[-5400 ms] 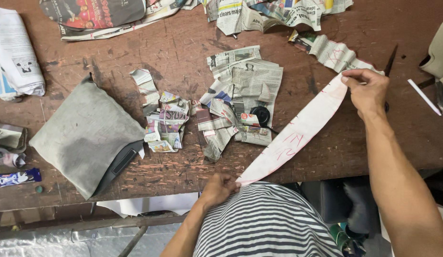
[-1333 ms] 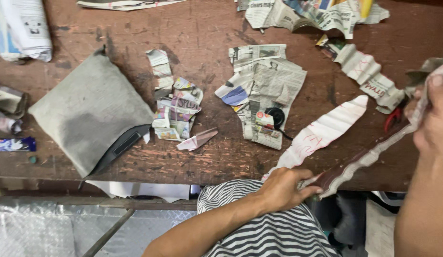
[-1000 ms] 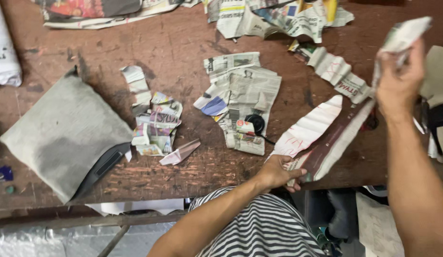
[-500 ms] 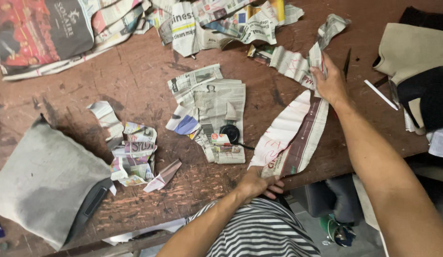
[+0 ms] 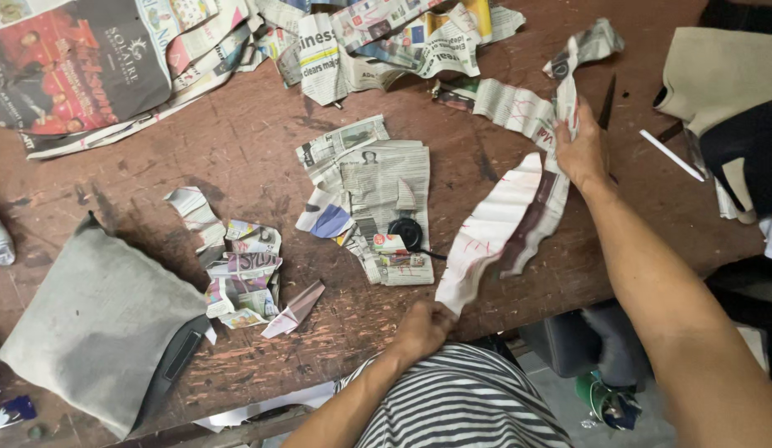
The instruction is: The person folds various torn newspaper pieces and strips on a wooden table. They repeatedly pick up pieces, fold them into smaller rectangles, and place them into a grey pouch. The person also handles a larger folded newspaper section and places it into the pouch.
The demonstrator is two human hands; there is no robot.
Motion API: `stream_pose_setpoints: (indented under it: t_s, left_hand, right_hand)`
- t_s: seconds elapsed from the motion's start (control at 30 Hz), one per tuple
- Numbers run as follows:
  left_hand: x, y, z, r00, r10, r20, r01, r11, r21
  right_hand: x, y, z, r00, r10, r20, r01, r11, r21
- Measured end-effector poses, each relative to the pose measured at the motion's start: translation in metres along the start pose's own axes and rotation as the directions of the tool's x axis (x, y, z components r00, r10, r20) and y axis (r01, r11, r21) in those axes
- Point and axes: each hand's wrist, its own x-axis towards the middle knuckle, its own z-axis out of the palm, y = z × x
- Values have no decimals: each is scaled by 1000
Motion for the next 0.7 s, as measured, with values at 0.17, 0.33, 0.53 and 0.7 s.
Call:
stream_pose_setpoints:
  t_s: [0.17,0.33,0.53,0.7]
  left_hand:
    - [-37,5,-15,906,323,-275,-163,864,477]
    - [-39,19,-13,786,511,-348,-267,788,555]
    - [-33,15,-5,895,355,-270,-250,900,357]
    - [-47,24,-5,762,561,-323,-428,811,398]
  right_hand:
    - [-24,6,11,997,43,-65,-48,996,-79]
    - [-70,27,42,992,-11,-123,23,995,99]
    - [-108,35,46,988,13,-155,22,974,224]
    - [-118,38,41,989,29,-148,4,976,220]
